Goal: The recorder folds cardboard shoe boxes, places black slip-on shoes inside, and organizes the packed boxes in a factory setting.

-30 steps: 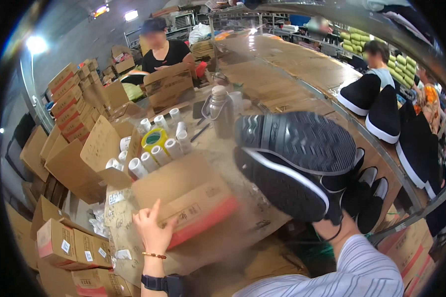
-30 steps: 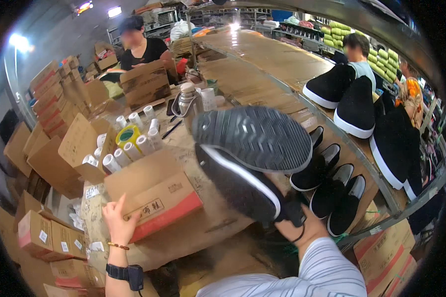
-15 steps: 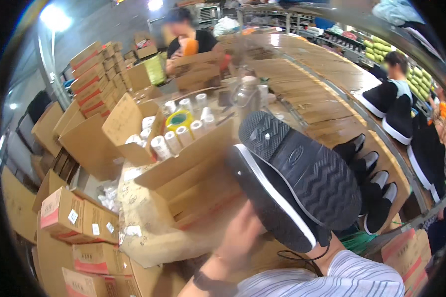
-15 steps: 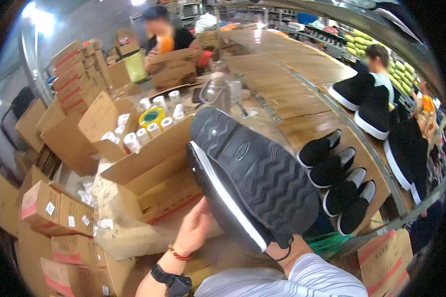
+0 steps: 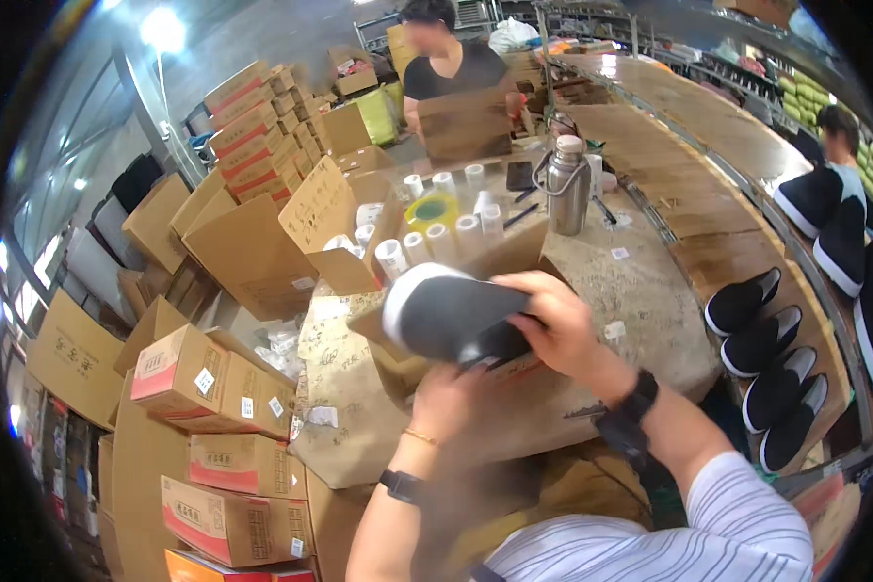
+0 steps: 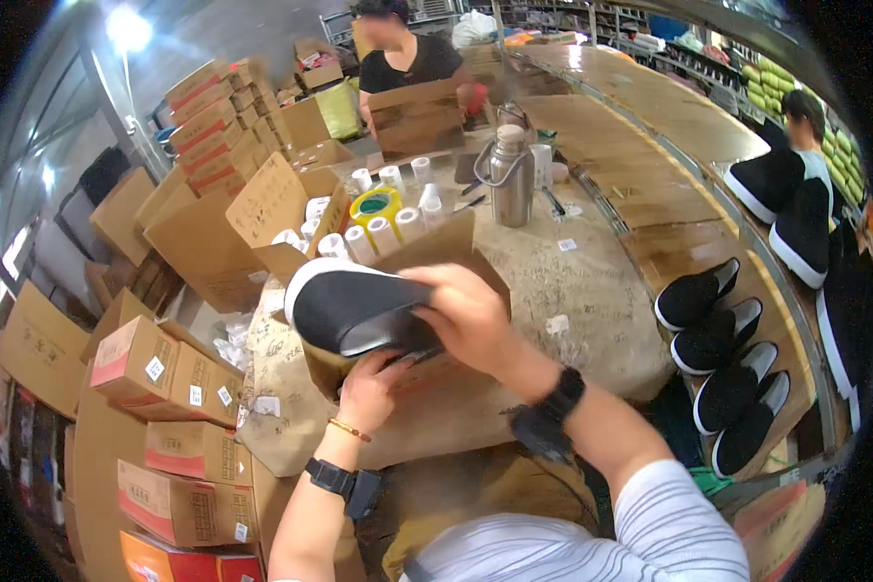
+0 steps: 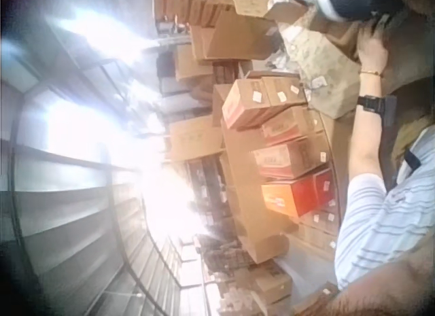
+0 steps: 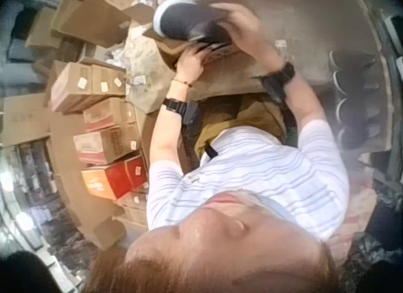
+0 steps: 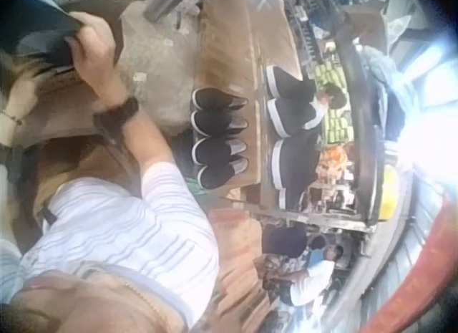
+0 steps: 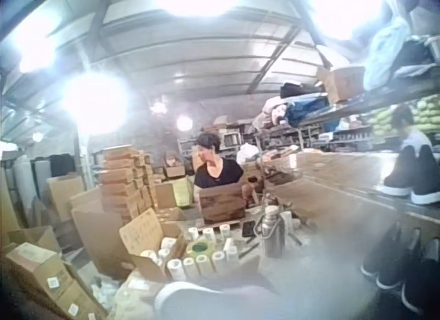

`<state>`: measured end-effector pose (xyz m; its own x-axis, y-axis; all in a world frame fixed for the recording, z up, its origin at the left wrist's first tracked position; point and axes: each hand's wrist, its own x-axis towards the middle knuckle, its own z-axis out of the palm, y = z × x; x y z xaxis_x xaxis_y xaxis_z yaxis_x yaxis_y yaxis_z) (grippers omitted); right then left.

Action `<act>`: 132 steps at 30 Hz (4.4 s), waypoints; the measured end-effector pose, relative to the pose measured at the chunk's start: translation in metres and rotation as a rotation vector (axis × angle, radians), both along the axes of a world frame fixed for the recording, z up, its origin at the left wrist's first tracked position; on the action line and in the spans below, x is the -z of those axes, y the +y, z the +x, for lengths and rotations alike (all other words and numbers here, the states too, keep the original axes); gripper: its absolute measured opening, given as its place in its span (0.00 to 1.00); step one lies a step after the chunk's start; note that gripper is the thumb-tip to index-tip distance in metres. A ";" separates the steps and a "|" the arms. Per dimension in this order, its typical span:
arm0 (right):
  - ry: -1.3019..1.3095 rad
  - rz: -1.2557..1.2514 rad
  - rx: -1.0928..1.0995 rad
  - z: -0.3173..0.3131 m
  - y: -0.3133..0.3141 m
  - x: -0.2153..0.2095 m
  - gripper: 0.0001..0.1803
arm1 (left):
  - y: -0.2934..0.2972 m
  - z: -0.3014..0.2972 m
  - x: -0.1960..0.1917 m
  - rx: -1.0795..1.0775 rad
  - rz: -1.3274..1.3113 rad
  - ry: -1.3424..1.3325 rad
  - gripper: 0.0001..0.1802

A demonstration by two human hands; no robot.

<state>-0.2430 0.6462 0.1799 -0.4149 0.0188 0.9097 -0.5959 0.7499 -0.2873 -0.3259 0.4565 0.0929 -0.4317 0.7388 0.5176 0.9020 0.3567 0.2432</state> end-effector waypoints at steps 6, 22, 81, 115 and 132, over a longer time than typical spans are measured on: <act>-0.183 0.264 0.040 -0.036 0.056 0.042 0.03 | -0.032 -0.023 -0.028 0.011 0.212 0.305 0.03; -0.846 -0.351 0.205 -0.061 0.103 0.138 0.31 | -0.040 -0.099 0.025 -0.307 0.438 -0.394 0.32; -0.939 -1.009 -0.688 -0.036 -0.113 0.130 0.27 | -0.259 0.009 -0.079 -0.322 1.506 -0.823 0.33; -1.255 -0.760 0.304 0.303 0.027 0.184 0.17 | 0.083 0.093 0.070 0.574 -0.095 -0.389 0.32; -0.574 -0.952 1.999 0.685 -0.026 0.095 0.17 | 0.135 0.130 0.093 0.433 -0.483 0.117 0.57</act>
<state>0.4421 0.6206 0.0851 0.5452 0.8071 0.2265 0.7257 -0.3191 -0.6096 -0.1962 0.5918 -0.0003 -0.0043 0.9939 0.1102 0.9993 0.0001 0.0385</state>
